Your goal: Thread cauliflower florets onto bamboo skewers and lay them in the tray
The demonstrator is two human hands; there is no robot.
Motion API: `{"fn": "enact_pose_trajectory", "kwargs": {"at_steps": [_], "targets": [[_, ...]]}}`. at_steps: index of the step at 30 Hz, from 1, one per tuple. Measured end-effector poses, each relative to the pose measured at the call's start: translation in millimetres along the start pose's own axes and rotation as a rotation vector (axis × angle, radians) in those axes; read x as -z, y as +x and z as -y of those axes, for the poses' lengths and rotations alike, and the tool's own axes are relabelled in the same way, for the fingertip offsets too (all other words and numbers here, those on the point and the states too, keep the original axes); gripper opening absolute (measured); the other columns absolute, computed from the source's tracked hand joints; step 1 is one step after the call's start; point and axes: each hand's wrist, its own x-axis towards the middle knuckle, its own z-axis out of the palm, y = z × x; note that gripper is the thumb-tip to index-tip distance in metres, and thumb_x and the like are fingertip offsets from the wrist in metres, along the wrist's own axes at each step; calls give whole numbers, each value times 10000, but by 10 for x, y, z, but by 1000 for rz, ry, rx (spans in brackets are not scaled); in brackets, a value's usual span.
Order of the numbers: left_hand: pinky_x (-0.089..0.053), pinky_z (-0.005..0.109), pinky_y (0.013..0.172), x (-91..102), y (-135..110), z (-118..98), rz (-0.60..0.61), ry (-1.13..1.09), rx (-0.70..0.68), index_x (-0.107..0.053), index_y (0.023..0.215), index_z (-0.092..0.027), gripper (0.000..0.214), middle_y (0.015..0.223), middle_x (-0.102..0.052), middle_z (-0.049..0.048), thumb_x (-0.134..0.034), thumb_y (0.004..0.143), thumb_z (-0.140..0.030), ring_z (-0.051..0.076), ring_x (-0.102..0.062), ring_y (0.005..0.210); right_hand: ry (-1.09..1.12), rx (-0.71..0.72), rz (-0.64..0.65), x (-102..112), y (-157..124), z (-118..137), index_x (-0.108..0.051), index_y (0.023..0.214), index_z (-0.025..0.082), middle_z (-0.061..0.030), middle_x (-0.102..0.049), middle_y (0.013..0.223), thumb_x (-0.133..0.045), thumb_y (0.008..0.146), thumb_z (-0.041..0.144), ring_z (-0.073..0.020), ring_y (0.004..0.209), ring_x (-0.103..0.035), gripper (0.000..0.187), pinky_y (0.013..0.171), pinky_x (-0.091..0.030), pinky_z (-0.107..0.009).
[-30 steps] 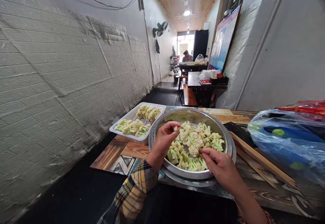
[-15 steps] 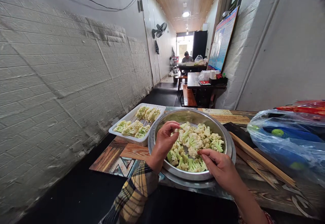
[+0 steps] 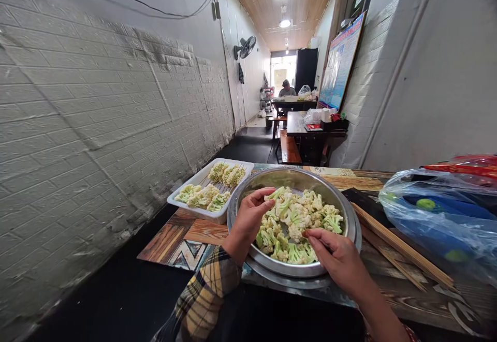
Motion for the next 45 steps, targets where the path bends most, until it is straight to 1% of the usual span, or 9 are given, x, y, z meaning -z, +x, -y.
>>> {"fn": "enact_pose_trajectory", "kwargs": {"at_steps": [3,6,9,14,18,22,26,33,45], "targets": [[-436,307,801,0,-16,-17,43,-59,62,-726,930,-162,317,934,-706,85,-772,630,-254,183,-607,850,-10,1,-3,3,-4,15,-706,935,195,-86,-735,950,-427,910,392,-231,890,-675,342,795,-517,-348],[-449,292,742,-15,-39,-47,89,-92,138,-727,934,-165,307,859,-710,82,-765,655,-286,173,-613,804,-17,-1,-6,4,-9,16,-703,932,196,-83,-734,956,-425,909,390,-231,895,-674,340,800,-517,-350],[-445,265,692,-27,-53,-69,88,-124,152,-728,924,-169,299,841,-705,76,-769,653,-288,157,-606,777,-18,3,-21,3,-11,9,-704,930,200,-71,-737,945,-438,899,365,-230,886,-676,315,798,-518,-347],[-422,223,666,-7,-44,-61,85,-179,115,-726,921,-154,274,859,-675,62,-750,670,-262,108,-562,736,-19,-7,-5,5,-5,6,-710,946,200,-73,-735,972,-441,904,383,-229,902,-676,328,796,-521,-339],[-359,194,580,15,-20,-42,81,-142,99,-718,941,-146,289,741,-624,21,-740,672,-249,53,-456,596,-22,5,-5,1,-2,1,-719,957,208,-76,-737,973,-445,903,392,-234,901,-680,334,795,-527,-346],[-313,196,537,11,-4,-51,10,-108,68,-702,892,-147,267,653,-552,-16,-745,651,-252,47,-395,547,-10,24,-5,-6,-5,-3,-720,930,206,-75,-744,946,-457,896,382,-235,878,-689,318,783,-534,-339],[-296,199,520,2,-4,-60,-24,-72,38,-691,804,-147,217,621,-508,-30,-752,627,-256,51,-386,533,-3,24,-1,-9,-4,-5,-720,924,211,-69,-745,940,-459,893,383,-231,866,-690,314,767,-538,-331],[-309,212,539,-1,-15,-60,-26,-16,5,-697,799,-152,208,575,-501,-35,-738,637,-275,64,-386,531,-13,21,-5,-6,-5,9,-721,929,214,-71,-745,941,-452,897,391,-235,873,-688,324,773,-538,-338],[-296,221,538,-3,-24,-63,-44,45,-27,-663,789,-160,189,568,-495,-45,-723,640,-260,70,-388,531,-17,-6,-3,-6,-6,12,-725,956,210,-78,-741,964,-457,899,392,-235,891,-689,329,776,-544,-337]]}}
